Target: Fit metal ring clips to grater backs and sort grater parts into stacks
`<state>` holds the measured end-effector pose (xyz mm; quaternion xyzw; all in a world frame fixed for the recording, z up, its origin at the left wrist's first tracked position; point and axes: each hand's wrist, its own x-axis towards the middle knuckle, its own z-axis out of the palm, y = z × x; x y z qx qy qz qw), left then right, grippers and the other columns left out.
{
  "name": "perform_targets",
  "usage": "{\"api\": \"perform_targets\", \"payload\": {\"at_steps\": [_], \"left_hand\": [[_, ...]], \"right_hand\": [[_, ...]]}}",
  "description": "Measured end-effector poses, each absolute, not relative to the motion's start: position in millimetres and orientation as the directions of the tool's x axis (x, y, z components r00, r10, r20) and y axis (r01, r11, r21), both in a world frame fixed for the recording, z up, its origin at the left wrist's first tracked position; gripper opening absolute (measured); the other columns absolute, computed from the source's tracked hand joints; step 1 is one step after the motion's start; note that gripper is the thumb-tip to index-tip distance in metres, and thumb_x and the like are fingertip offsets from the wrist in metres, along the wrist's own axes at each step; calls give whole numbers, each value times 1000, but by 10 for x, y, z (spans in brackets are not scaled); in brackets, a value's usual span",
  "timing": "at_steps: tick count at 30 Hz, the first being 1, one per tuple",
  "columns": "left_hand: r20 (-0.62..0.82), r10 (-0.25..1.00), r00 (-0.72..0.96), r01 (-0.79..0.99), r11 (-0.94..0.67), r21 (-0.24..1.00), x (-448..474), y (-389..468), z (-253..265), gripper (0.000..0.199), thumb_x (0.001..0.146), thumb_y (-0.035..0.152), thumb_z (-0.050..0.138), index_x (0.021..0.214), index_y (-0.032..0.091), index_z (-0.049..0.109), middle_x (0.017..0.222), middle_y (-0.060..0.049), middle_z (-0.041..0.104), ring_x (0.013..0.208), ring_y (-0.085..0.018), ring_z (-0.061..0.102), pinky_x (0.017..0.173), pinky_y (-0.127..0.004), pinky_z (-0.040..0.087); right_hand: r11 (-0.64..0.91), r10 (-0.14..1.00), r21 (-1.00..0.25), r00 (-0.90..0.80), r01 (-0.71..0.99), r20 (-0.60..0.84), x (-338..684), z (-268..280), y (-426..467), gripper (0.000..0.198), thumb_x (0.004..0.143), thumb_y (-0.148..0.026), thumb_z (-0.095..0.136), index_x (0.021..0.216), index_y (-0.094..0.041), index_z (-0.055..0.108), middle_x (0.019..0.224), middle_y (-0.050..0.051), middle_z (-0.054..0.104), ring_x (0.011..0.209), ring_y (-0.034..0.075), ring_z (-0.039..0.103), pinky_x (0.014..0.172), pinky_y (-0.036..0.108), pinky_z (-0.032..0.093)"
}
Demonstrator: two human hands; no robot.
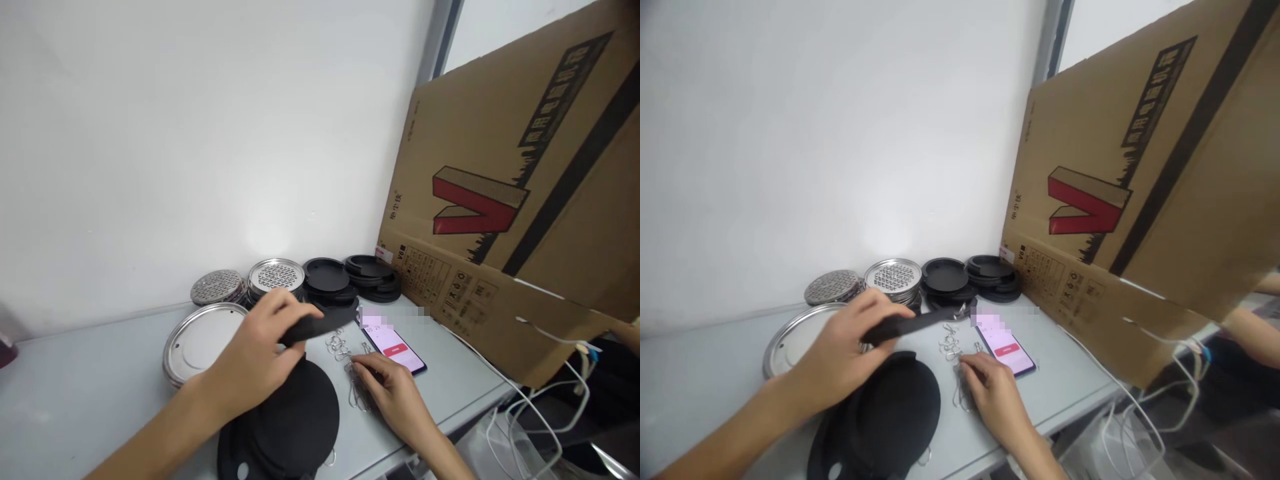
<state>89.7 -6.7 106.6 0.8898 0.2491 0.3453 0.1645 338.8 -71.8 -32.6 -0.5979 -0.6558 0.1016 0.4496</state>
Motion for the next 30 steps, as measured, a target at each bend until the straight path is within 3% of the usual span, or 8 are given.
{"api": "perform_targets", "payload": {"at_steps": [3,5,7,10,14,20,26,30], "left_hand": [[422,825,377,352,-549,758,634,-109,1128,19,86,31,63,104,26,62,97,-2,64,89,-21,61,79,-30,50],[252,925,285,214,-318,923,487,-123,1118,30,83,41,66,108,24,60,99,-3,68,91,-24,64,78,-31,53],[133,950,282,45,-151,987,367,-129,1098,41,81,42,69,115,23,58,105,-4,69,98,-26,65,81,-33,55],[70,962,265,-37,-63,997,211,-134,1077,50,78,40,73,122,24,55,115,-6,69,102,-27,65,84,-34,55],[36,977,210,13,-39,999,23,-136,1014,52,78,41,73,125,26,53,122,-6,67,101,-27,67,81,-33,56],[-8,960,279,-40,20,999,-49,-49,811,45,81,36,70,123,26,56,116,-6,68,96,-25,67,80,-33,55],[-30,960,280,-77,53,996,-26,52,722,45,80,35,71,122,27,57,113,-5,68,92,-24,67,76,-32,55],[-24,953,304,-94,55,994,-69,65,735,42,82,33,70,122,27,57,116,-5,68,92,-22,67,75,-30,55]], "right_hand": [[333,789,-667,191,666,584,3269,-98,-647,22,94,-32,54,102,-20,71,91,9,71,77,22,66,66,33,54],[447,720,-643,176,622,671,3115,169,-561,25,93,-30,56,114,-22,66,99,10,67,80,21,64,68,33,54],[578,697,-613,66,540,715,2903,461,-441,41,89,-29,62,129,-25,57,113,11,62,90,21,63,73,33,56],[654,731,-633,-129,415,670,2581,773,-212,63,80,-29,73,138,-27,49,113,8,63,87,19,63,69,29,57],[646,763,-686,-268,336,588,2399,790,41,28,90,-27,60,115,-20,68,84,4,70,67,14,63,64,27,55],[449,871,-866,-321,220,371,2489,549,65,28,93,-33,55,114,-19,69,72,3,68,63,16,64,63,29,55],[543,839,-723,-280,426,466,2470,484,40,28,91,-26,59,117,-24,68,99,6,72,84,19,65,70,29,53],[644,751,-568,-278,512,599,2476,476,36,24,93,-21,55,112,-19,70,100,9,73,87,20,67,75,31,53]]}}
